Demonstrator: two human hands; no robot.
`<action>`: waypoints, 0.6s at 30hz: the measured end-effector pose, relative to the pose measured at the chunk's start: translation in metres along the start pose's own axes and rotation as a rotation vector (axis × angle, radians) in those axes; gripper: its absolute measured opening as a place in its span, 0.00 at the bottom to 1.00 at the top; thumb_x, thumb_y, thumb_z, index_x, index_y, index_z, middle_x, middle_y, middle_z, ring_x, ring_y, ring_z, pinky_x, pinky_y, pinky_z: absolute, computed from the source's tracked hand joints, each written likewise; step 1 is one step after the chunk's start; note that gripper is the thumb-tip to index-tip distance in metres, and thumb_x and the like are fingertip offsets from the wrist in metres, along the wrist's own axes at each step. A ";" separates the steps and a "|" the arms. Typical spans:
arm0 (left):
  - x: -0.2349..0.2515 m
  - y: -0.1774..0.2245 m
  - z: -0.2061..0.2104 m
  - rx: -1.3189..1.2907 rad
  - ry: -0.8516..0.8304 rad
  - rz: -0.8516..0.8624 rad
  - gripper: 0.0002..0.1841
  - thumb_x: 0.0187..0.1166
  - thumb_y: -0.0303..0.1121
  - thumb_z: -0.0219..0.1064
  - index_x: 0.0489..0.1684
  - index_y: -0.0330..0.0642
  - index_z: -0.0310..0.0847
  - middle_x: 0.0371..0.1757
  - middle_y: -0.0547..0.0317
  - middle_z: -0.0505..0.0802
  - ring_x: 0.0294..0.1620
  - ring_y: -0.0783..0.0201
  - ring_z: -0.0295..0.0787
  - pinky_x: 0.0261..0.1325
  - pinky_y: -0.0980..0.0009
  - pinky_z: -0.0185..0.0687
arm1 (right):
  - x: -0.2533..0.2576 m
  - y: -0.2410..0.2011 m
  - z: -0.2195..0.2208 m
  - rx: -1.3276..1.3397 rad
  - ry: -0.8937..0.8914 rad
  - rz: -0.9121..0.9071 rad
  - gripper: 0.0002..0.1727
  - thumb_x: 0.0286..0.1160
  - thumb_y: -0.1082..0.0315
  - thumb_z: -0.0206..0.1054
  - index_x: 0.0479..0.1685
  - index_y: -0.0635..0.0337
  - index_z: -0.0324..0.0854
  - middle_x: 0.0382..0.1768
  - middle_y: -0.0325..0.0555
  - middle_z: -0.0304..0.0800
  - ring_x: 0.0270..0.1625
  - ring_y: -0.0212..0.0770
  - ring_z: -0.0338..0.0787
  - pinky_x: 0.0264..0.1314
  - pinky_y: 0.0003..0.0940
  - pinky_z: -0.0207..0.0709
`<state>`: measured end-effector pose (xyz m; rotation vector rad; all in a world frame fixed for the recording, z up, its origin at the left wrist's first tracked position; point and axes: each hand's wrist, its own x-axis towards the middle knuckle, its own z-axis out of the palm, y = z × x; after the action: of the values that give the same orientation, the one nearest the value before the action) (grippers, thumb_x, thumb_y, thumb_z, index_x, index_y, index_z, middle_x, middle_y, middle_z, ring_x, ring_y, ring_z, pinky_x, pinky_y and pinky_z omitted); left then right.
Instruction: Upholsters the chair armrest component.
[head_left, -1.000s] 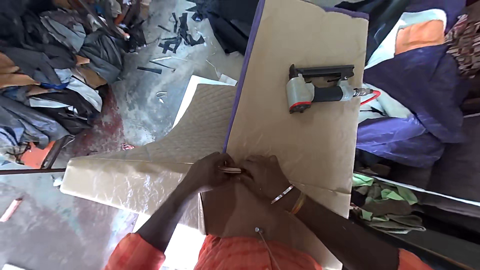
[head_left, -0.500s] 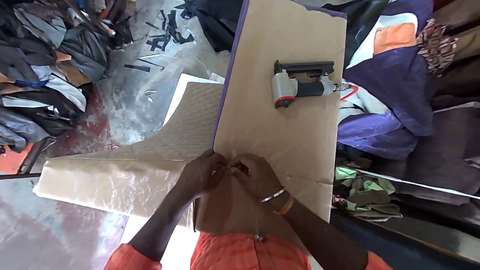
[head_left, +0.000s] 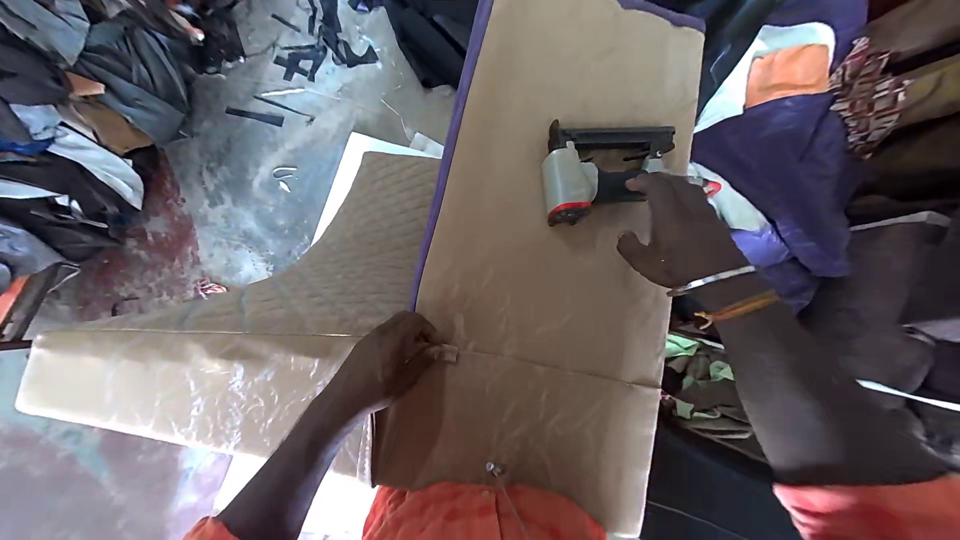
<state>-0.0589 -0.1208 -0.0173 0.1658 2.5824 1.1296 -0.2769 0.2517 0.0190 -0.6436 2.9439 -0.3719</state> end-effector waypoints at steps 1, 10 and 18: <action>0.001 0.000 -0.002 -0.016 -0.009 0.011 0.10 0.82 0.45 0.68 0.49 0.53 0.87 0.43 0.67 0.88 0.38 0.71 0.86 0.42 0.67 0.88 | 0.007 0.003 0.002 -0.030 -0.019 -0.022 0.39 0.61 0.61 0.76 0.77 0.66 0.70 0.76 0.73 0.71 0.78 0.77 0.72 0.73 0.75 0.68; 0.008 0.002 -0.007 -0.038 -0.087 -0.003 0.08 0.80 0.44 0.71 0.46 0.56 0.89 0.42 0.69 0.88 0.39 0.72 0.86 0.44 0.68 0.88 | 0.058 0.018 0.009 -0.165 -0.102 -0.177 0.36 0.73 0.52 0.72 0.80 0.59 0.72 0.73 0.68 0.79 0.73 0.72 0.79 0.74 0.73 0.69; -0.015 0.033 0.017 0.526 0.095 0.074 0.12 0.85 0.35 0.61 0.58 0.61 0.88 0.44 0.60 0.87 0.37 0.57 0.87 0.27 0.63 0.84 | 0.049 -0.016 -0.024 -0.084 -0.261 -0.006 0.30 0.73 0.47 0.74 0.62 0.63 0.77 0.46 0.63 0.88 0.47 0.66 0.90 0.46 0.73 0.80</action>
<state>-0.0400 -0.0896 -0.0002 0.3328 2.9251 0.4624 -0.3189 0.2222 0.0433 -0.6555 2.7198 -0.1511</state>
